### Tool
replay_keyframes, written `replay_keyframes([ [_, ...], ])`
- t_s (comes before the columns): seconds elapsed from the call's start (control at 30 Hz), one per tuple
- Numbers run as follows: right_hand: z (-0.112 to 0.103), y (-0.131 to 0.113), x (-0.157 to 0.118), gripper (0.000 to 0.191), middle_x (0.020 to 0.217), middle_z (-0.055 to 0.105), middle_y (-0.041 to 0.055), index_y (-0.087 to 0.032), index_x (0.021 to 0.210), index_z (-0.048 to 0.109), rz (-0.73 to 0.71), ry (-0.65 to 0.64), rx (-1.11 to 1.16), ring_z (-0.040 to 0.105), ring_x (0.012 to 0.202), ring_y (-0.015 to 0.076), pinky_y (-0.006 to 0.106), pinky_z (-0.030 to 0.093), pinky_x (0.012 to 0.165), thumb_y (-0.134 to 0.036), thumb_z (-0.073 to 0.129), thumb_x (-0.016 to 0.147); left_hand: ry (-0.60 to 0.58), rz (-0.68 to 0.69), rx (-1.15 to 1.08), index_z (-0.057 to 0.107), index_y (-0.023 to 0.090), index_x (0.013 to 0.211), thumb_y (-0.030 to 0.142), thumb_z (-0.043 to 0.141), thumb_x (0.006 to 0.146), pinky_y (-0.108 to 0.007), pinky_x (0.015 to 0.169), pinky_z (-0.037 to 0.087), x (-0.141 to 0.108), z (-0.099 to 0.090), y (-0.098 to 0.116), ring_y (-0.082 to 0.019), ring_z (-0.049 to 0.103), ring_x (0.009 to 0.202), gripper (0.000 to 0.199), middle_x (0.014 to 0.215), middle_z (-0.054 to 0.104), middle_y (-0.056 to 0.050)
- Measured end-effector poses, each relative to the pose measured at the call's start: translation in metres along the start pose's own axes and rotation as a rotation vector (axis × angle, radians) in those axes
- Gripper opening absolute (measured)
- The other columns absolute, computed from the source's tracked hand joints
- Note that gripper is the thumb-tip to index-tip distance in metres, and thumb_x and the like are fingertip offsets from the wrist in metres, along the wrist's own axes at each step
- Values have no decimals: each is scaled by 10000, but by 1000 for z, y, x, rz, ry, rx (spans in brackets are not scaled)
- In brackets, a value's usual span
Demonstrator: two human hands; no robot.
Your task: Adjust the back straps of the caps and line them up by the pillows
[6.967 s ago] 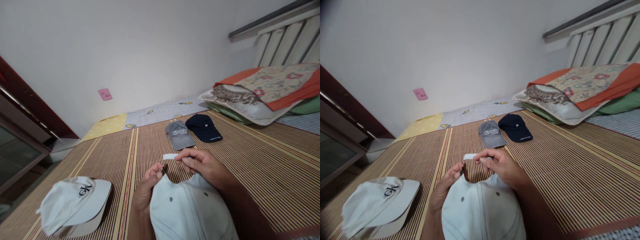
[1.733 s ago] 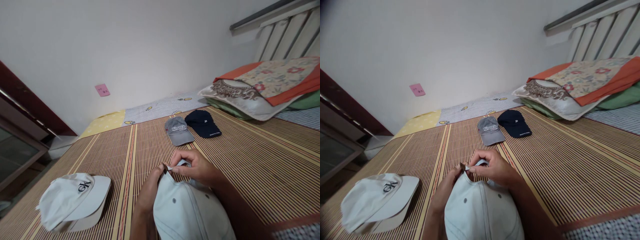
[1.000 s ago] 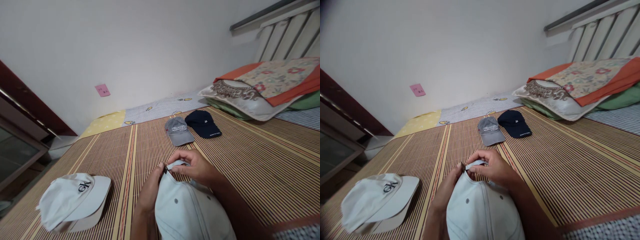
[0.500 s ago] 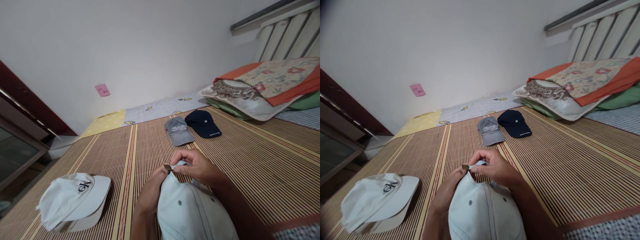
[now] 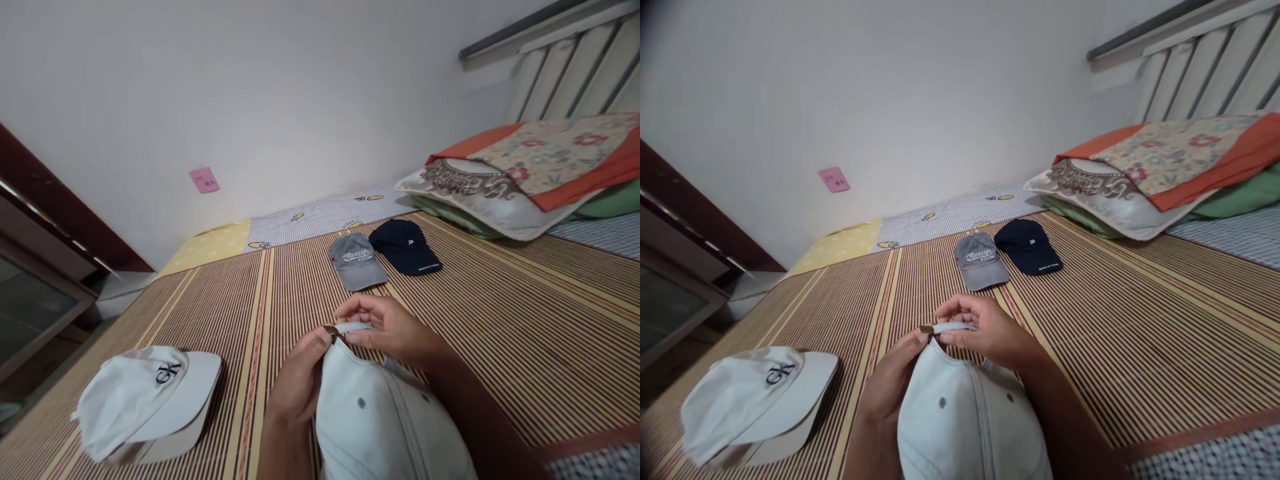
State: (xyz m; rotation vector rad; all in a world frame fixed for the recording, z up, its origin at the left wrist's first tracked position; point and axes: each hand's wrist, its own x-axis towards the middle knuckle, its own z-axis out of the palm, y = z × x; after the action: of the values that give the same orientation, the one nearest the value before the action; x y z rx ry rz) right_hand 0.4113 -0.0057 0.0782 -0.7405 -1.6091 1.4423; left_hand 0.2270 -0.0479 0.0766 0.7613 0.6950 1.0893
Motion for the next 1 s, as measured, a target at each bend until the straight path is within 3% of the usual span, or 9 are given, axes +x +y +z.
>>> replay_keyframes([
  [0.13,-7,3,-2,335,1105,707,64,-217,1165,685,2,-11,-80,664,1021,211,369,522,915,-387,736,880,15,-4,-61,791,151,875,318,861,753,-238,711,503,2,-4,-1,-155,661,703,218,714,716,-32],
  [0.53,-7,4,0,256,785,706,22,-179,983,759,54,34,-16,635,725,147,276,491,685,-369,781,813,50,-8,-121,766,134,849,281,875,732,-235,658,504,8,-21,-12,-142,653,647,217,715,723,-36],
  [0.77,-9,3,-1,223,751,684,4,-186,949,772,13,31,-40,591,679,126,252,450,636,-371,784,825,26,-43,-111,775,124,812,308,907,684,-199,599,456,6,-15,-9,-107,596,604,261,676,702,-40],
  [0.9,-9,-1,-3,193,828,732,20,-198,969,783,-26,20,-51,639,755,138,255,477,693,-351,769,853,94,-48,-83,768,133,806,318,934,637,-219,638,481,3,-11,-4,-127,621,634,301,690,713,-39],
  [1.0,-7,-2,-3,171,866,757,21,-208,974,787,-65,13,-15,666,792,137,250,494,726,-343,765,870,57,-59,-66,768,128,804,328,931,645,-213,648,470,2,-7,-1,-122,619,640,303,689,715,-46],
])
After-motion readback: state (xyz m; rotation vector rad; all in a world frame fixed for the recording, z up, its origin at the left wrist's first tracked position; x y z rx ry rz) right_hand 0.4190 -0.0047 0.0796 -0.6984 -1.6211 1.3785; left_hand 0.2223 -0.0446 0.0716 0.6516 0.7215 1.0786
